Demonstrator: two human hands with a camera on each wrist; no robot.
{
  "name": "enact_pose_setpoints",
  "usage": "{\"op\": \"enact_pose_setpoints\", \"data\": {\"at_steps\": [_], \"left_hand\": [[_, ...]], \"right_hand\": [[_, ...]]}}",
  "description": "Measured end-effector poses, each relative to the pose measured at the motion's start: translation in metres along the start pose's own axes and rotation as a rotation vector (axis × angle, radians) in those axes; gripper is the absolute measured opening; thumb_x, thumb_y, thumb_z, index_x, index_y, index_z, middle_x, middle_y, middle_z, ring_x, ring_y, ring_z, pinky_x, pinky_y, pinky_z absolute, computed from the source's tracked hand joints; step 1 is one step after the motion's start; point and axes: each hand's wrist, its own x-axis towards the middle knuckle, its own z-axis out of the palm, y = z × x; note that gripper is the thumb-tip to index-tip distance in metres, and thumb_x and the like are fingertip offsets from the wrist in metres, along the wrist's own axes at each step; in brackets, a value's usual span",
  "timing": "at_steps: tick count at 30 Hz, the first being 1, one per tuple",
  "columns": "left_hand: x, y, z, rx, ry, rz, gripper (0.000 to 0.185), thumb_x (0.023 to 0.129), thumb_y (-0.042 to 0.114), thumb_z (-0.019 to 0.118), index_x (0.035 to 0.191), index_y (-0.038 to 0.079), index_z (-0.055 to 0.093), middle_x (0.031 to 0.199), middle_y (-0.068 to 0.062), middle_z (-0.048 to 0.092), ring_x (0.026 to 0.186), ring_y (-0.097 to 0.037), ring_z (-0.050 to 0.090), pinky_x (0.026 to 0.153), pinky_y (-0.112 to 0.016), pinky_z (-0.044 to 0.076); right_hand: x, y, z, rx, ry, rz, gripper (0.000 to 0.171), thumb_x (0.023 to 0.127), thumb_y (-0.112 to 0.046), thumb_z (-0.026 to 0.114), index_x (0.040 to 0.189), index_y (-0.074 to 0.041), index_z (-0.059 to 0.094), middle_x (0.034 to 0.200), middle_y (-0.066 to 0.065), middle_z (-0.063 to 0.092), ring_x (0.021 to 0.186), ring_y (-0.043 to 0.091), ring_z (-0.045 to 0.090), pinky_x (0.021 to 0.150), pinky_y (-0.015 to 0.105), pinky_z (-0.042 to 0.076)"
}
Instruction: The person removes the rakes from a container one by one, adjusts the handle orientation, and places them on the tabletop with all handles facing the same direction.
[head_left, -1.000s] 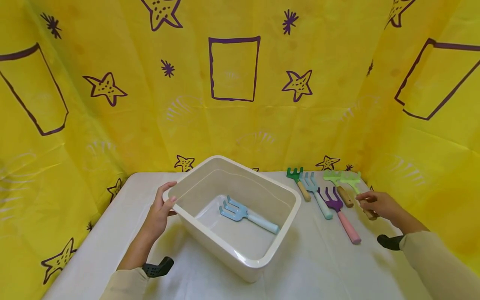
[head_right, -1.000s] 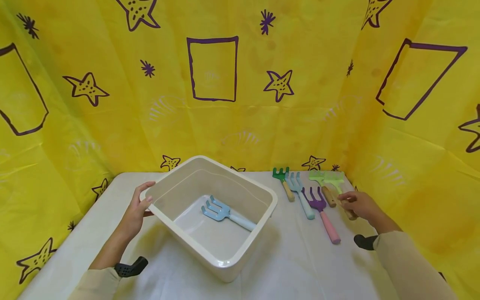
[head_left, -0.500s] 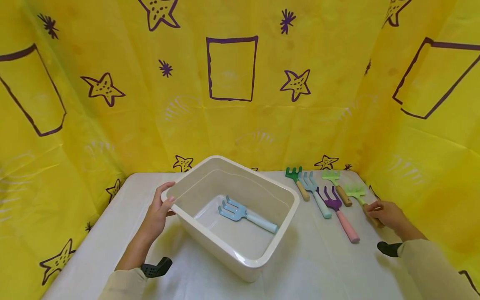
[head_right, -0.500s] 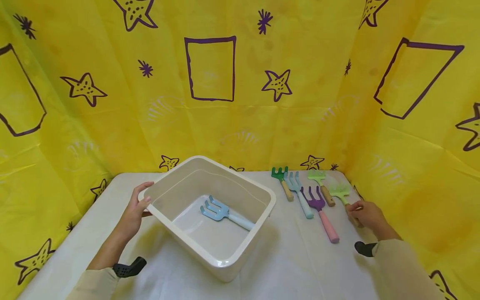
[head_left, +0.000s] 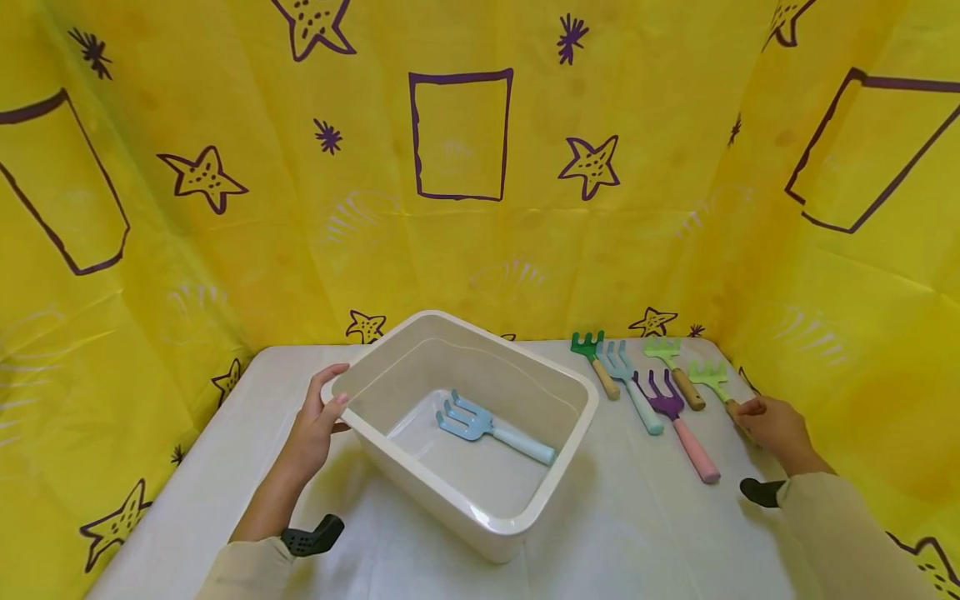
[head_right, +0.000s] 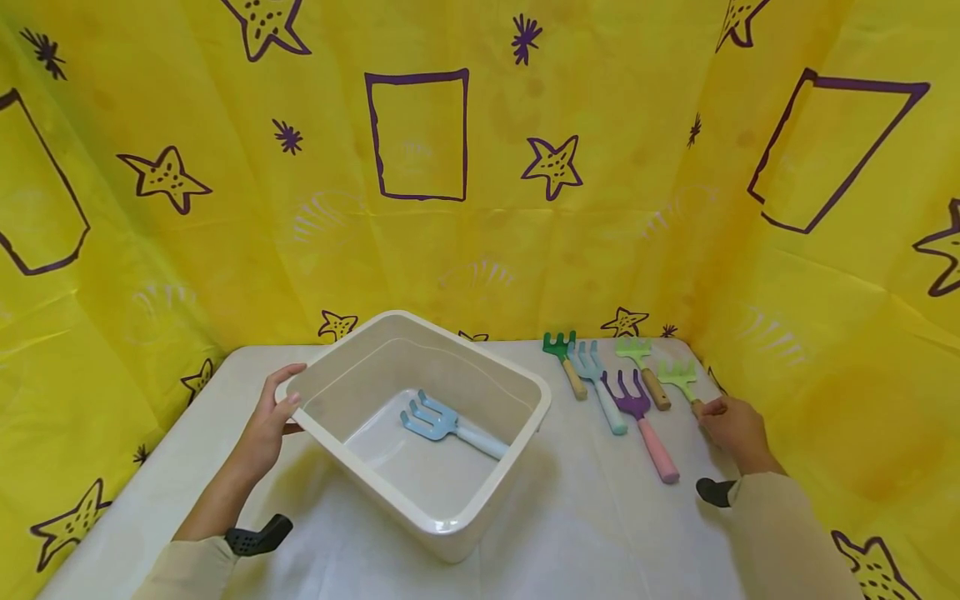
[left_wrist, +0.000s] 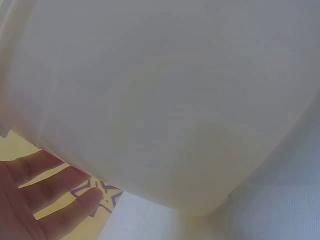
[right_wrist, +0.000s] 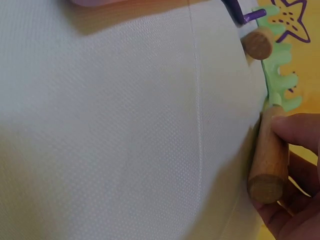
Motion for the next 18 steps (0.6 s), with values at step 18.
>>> {"op": "enact_pose_setpoints", "data": {"at_steps": [18], "left_hand": [[0.001,0.000,-0.001,0.038,-0.005,-0.005,0.046,0.105,0.027,0.039,0.148,0.018,0.025,0.138,-0.019,0.043,0.108,-0.040,0.054,0.084,-0.052,0.051]], "right_hand": [[-0.009,-0.030,-0.012,0.009,0.203,-0.012,0.029,0.095,-0.015,0.052,0.107,0.011,0.057,0.103,0.031,0.058,0.090,0.043,0.049,0.069,0.043,0.042]]}}
